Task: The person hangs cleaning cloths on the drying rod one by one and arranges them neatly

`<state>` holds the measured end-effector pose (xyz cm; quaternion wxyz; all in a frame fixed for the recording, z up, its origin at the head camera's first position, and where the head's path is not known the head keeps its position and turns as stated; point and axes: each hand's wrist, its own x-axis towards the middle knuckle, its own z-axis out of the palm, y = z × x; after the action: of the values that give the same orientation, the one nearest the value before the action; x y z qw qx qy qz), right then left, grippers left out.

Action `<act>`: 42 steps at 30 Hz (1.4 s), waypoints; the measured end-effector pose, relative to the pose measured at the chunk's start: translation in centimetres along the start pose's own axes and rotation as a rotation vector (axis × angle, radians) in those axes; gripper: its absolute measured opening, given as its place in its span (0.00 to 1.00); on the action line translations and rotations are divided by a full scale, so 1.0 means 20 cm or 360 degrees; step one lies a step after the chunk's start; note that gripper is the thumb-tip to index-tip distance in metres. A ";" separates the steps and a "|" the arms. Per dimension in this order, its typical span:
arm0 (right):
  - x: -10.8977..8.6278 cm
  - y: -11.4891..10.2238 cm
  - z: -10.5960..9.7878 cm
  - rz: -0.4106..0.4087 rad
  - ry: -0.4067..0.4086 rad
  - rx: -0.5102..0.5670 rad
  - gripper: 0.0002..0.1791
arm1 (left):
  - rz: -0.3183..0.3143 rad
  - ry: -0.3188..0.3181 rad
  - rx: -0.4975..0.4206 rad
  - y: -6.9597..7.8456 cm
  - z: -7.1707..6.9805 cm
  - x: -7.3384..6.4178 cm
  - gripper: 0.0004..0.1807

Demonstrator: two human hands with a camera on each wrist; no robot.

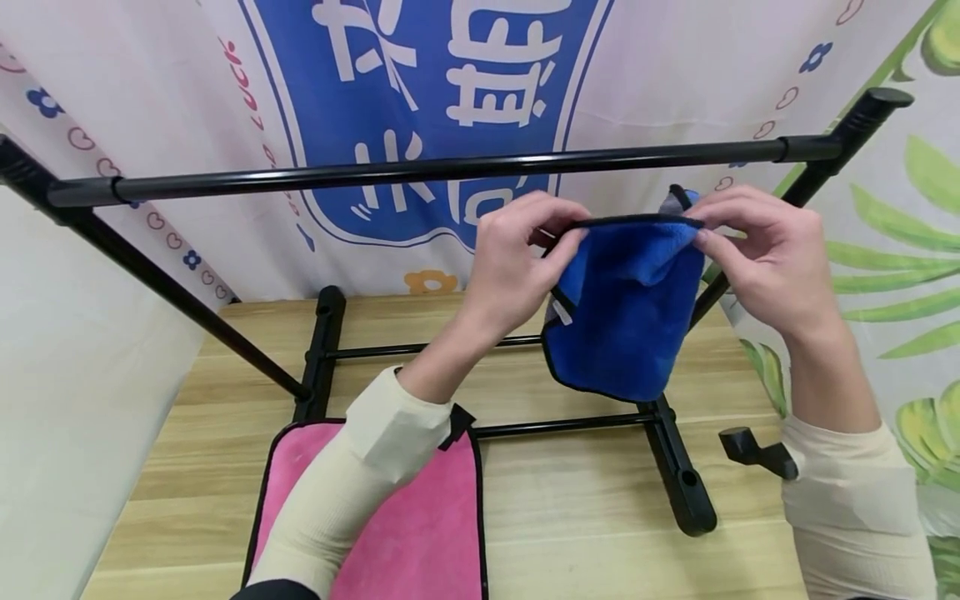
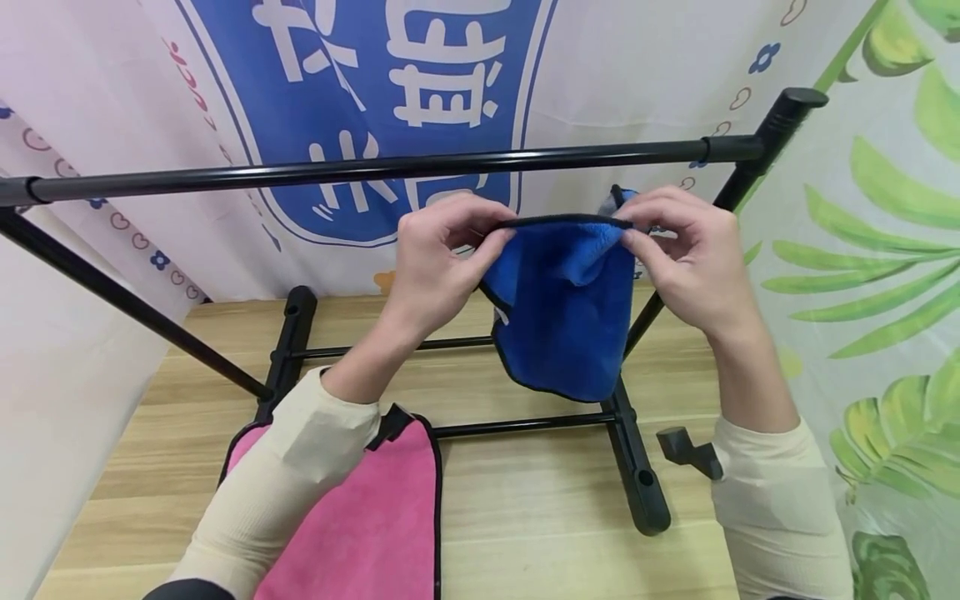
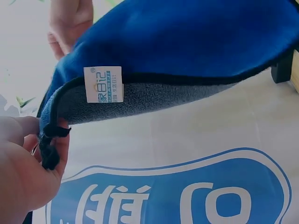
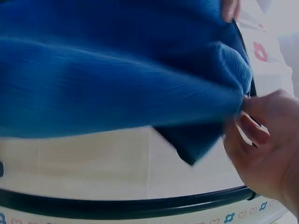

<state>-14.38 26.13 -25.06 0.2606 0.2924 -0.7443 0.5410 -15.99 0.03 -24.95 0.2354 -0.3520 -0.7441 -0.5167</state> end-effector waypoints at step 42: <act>-0.05 0.03 -0.18 -0.0125 0.0115 -0.0536 0.06 | 0.0124 -0.0086 0.0280 0.03 -0.40 -0.04 0.05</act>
<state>-13.86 29.86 -25.19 0.3534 0.2538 -0.8026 0.4081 -15.20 -7.59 -22.28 0.2651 -0.3724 -0.7785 -0.4300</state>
